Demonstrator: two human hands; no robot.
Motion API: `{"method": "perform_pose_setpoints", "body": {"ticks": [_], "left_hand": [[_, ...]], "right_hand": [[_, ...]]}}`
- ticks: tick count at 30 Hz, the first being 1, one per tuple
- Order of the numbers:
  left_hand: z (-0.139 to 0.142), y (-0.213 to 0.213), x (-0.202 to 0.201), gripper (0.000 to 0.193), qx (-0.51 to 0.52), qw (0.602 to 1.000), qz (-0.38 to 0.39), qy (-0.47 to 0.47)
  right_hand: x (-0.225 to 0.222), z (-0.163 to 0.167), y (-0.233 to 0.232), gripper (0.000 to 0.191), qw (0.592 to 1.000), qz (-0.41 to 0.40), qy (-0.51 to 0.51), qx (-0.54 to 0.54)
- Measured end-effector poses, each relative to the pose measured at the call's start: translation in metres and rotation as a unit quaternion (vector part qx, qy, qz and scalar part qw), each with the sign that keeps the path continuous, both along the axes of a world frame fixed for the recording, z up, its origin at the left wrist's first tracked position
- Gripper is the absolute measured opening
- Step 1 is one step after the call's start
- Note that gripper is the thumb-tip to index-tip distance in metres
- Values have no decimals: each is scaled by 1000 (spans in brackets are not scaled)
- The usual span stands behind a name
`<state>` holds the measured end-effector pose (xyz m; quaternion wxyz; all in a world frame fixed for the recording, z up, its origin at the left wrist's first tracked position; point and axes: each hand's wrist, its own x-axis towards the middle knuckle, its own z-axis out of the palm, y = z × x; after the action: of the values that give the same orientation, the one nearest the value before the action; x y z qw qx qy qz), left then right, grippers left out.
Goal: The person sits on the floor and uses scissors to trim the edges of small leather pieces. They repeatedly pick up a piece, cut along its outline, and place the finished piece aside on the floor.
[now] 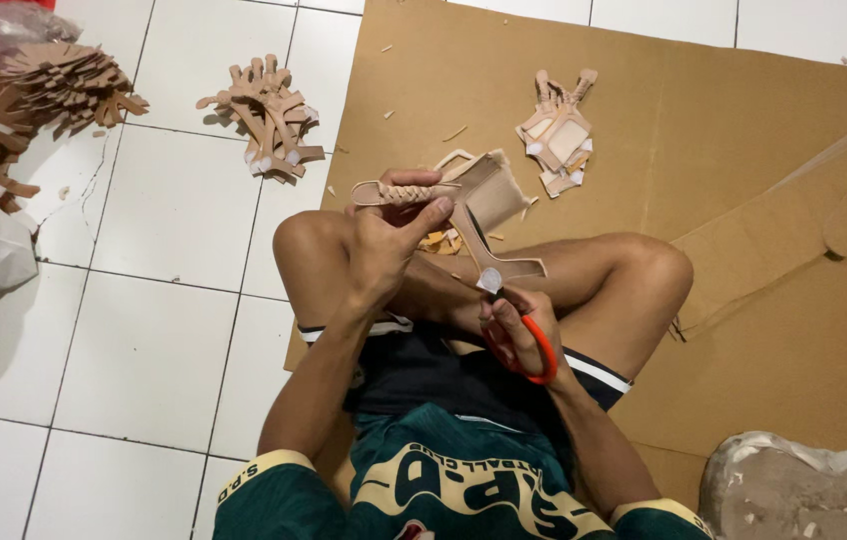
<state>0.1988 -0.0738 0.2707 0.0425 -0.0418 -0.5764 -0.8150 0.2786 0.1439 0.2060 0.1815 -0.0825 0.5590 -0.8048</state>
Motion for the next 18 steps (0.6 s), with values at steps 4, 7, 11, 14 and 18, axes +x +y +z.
{"method": "perform_pose_setpoints", "body": {"ticks": [4,7,11,14,18], "left_hand": [[-5,-6,-3,23,8,1000,7,-4],[-11,-6,-5,20,100,994,-19,-35],[-20,8,1,19,123,992,8,-39],[-25,15,5,23,196,979,6,-47],[-30,15,6,31,184,980,-7,-74]], "right_hand": [[-2,-1,0,49,1000,19,21,13],[-3,2,1,51,996,42,71,29],[-4,5,-3,48,998,21,45,35],[-4,5,-6,47,998,-3,35,45],[-4,4,-5,47,997,-16,16,76]]}}
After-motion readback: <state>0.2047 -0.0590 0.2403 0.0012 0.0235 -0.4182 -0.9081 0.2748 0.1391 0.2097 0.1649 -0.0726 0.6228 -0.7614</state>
